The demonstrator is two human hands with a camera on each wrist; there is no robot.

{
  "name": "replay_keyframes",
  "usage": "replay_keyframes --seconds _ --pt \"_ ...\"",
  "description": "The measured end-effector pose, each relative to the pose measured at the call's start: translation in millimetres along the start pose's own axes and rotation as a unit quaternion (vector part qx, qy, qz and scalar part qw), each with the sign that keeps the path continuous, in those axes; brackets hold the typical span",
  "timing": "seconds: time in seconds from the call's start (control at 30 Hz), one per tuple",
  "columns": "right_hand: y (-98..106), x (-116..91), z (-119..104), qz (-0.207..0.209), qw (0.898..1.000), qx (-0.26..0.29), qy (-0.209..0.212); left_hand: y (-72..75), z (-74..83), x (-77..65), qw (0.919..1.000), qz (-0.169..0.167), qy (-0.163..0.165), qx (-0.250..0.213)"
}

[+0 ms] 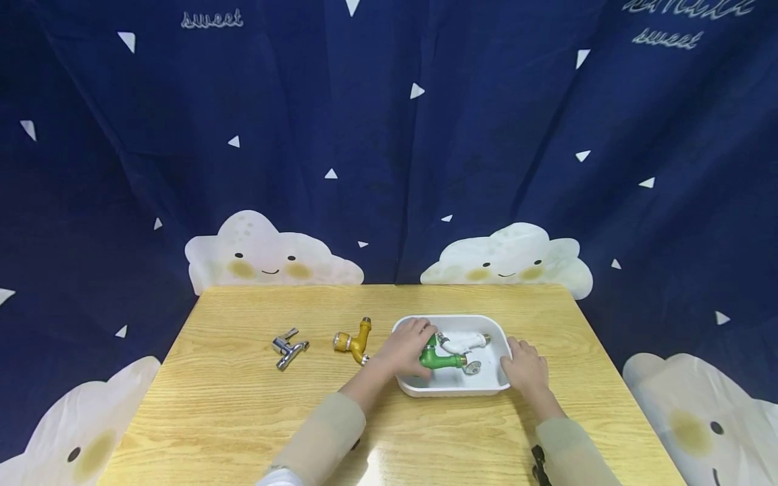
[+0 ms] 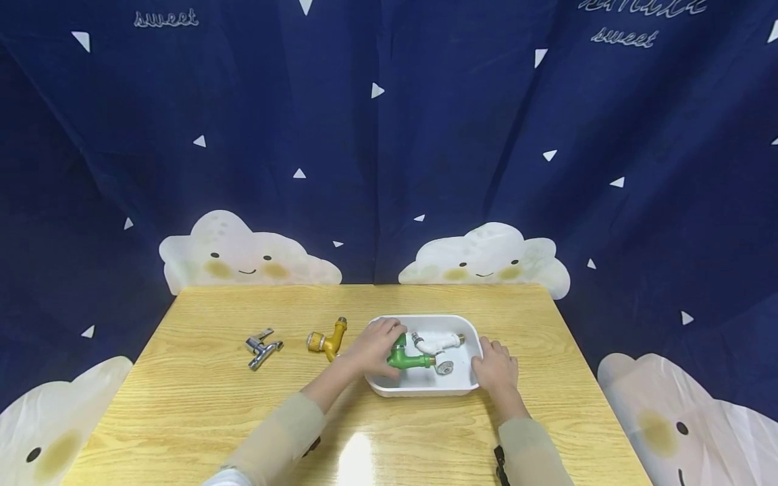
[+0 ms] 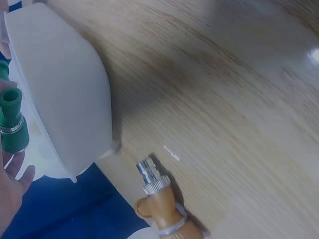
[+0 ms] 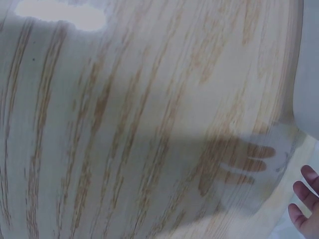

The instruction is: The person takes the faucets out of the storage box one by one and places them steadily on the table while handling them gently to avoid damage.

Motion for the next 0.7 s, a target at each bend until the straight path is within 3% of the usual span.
replay_keyframes --seconds 0.47,0.7 --pt "2 -2 -2 0.001 1.0 0.004 0.0 14.7 -20.3 -35.2 0.9995 0.029 0.01 0.006" --pt "0 -1 -1 0.0 1.0 -0.001 0.002 19.3 -28.6 -55.4 0.9976 0.067 0.014 -0.006"
Point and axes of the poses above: each hand's wrist, its own x-axis towards the middle knuckle, its own y-axis out of the back of the hand, z = x × y, the point moved 7 cm from there along x, towards the middle knuckle, and after that the axes turned 8 degrees about -y, right-handed, at the moved point
